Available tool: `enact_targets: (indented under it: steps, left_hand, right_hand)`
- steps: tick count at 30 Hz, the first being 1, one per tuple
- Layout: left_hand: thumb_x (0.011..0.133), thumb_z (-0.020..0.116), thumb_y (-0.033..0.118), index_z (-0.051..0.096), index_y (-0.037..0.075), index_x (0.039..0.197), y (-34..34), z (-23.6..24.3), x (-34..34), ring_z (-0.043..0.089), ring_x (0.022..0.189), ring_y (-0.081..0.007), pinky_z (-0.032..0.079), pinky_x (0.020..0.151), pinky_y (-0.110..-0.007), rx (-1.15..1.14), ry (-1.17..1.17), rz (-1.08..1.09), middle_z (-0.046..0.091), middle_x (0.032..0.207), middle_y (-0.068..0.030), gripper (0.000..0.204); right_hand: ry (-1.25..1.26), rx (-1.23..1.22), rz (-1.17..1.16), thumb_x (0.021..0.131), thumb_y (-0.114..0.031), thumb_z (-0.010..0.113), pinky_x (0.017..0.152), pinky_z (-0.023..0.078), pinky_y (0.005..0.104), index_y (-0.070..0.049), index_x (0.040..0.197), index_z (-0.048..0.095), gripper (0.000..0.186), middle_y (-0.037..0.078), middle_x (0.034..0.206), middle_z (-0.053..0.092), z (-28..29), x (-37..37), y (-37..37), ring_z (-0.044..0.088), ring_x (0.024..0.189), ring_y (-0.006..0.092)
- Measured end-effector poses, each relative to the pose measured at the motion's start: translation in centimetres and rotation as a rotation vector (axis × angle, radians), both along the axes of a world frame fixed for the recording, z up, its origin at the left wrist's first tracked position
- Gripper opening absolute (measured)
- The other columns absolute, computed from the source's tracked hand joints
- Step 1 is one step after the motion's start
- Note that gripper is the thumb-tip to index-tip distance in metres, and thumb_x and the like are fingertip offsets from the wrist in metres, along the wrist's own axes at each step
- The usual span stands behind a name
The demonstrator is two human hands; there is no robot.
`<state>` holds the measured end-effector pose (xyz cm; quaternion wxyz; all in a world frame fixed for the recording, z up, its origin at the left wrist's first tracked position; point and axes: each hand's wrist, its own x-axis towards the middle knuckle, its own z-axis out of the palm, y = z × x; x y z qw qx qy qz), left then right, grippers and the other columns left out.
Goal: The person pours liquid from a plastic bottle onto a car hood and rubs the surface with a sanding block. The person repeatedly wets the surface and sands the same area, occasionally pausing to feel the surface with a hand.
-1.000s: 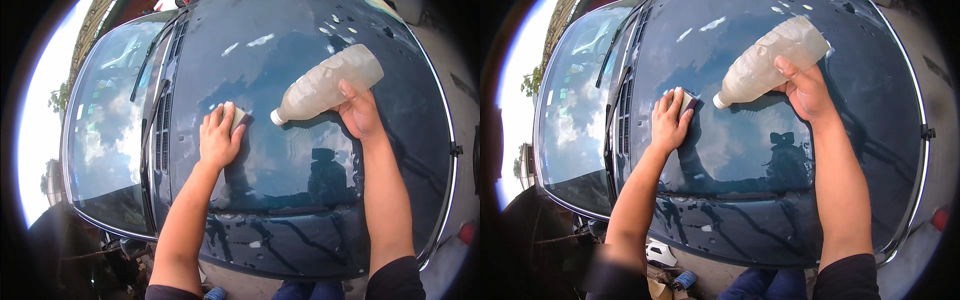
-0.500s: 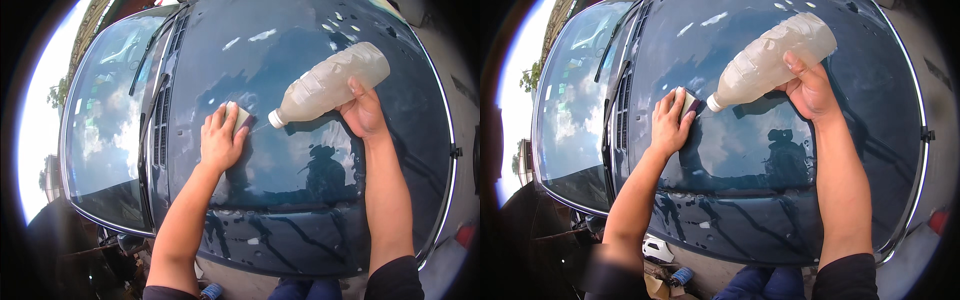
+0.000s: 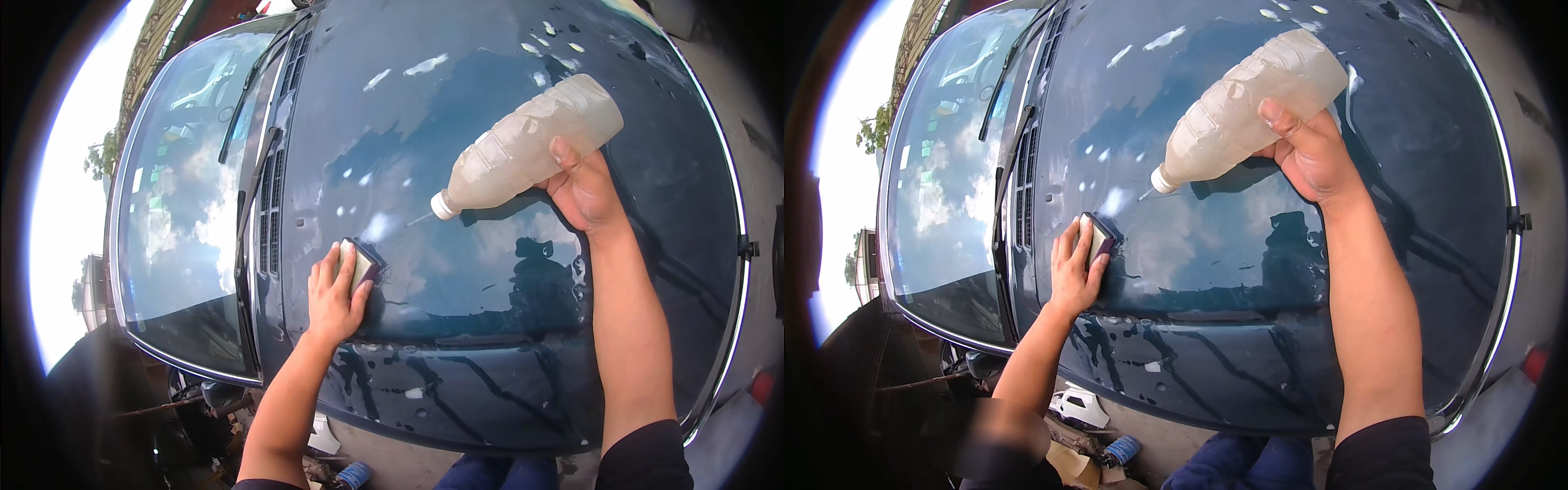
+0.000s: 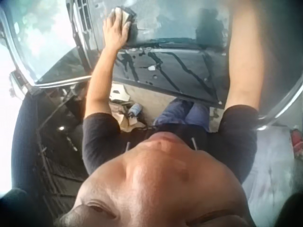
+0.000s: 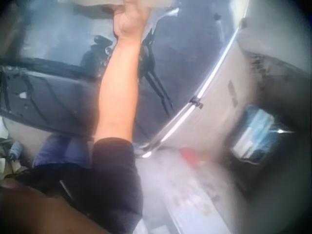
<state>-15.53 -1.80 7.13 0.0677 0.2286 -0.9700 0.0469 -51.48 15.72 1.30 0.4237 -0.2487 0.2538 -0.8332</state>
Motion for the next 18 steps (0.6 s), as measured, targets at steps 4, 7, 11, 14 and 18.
enact_targets:
  steps: [4, 7, 11, 14, 18]
  left_hand:
    - [0.090, 0.069, 0.028, 0.053, 0.007, 0.146, -1.4, -0.1, -3.0, 0.054, 0.114, -0.0398, 0.042, 0.102, -0.047, 0.015, 0.015, 0.058, 0.053, 0.140, -0.0237, 0.062]
    - [0.089, 0.070, 0.029, 0.053, 0.009, 0.146, -2.2, -0.8, -8.7, 0.053, 0.115, -0.0389, 0.042, 0.103, -0.047, -0.023, 0.039, 0.061, 0.052, 0.141, -0.0231, 0.063]
    - [0.087, 0.071, 0.027, 0.053, 0.005, 0.145, -0.4, -0.4, -1.3, 0.054, 0.115, -0.0400, 0.042, 0.102, -0.048, 0.003, -0.032, -0.024, 0.051, 0.141, -0.0255, 0.065]
    - [0.087, 0.070, 0.026, 0.053, 0.003, 0.145, -0.3, -0.5, -0.3, 0.054, 0.114, -0.0409, 0.042, 0.102, -0.048, -0.023, -0.033, -0.007, 0.051, 0.141, -0.0263, 0.065]
    - [0.093, 0.067, 0.024, 0.053, 0.005, 0.145, -1.2, -0.5, -9.1, 0.052, 0.118, -0.0405, 0.041, 0.105, -0.047, 0.028, 0.010, 0.044, 0.052, 0.140, -0.0211, 0.058]
  right_hand:
    - [0.033, -0.011, 0.031, 0.099, -0.026, 0.067, 0.095, 0.058, 0.0452, -0.005, 0.141, 0.049, 0.050, 0.011, 0.130, 0.063, 0.1, 0.5, -0.5, 0.064, 0.119, 0.0255]
    - [0.057, 0.010, 0.032, 0.099, -0.025, 0.067, 0.096, 0.058, 0.0447, -0.005, 0.140, 0.050, 0.049, 0.011, 0.130, 0.063, -0.2, 0.8, -0.5, 0.064, 0.119, 0.0253]
    - [0.044, 0.034, 0.003, 0.100, -0.025, 0.066, 0.098, 0.057, 0.0441, -0.005, 0.140, 0.050, 0.048, 0.011, 0.130, 0.063, -0.1, 0.1, 0.1, 0.063, 0.120, 0.0250]
    - [0.041, 0.016, 0.009, 0.101, -0.025, 0.065, 0.097, 0.057, 0.0441, -0.005, 0.140, 0.050, 0.047, 0.010, 0.129, 0.063, -0.2, 0.0, -0.1, 0.063, 0.120, 0.0248]
    - [0.048, 0.008, 0.014, 0.100, -0.026, 0.066, 0.096, 0.057, 0.0437, -0.005, 0.140, 0.050, 0.048, 0.010, 0.129, 0.063, -0.7, 1.0, -0.7, 0.064, 0.119, 0.0247]
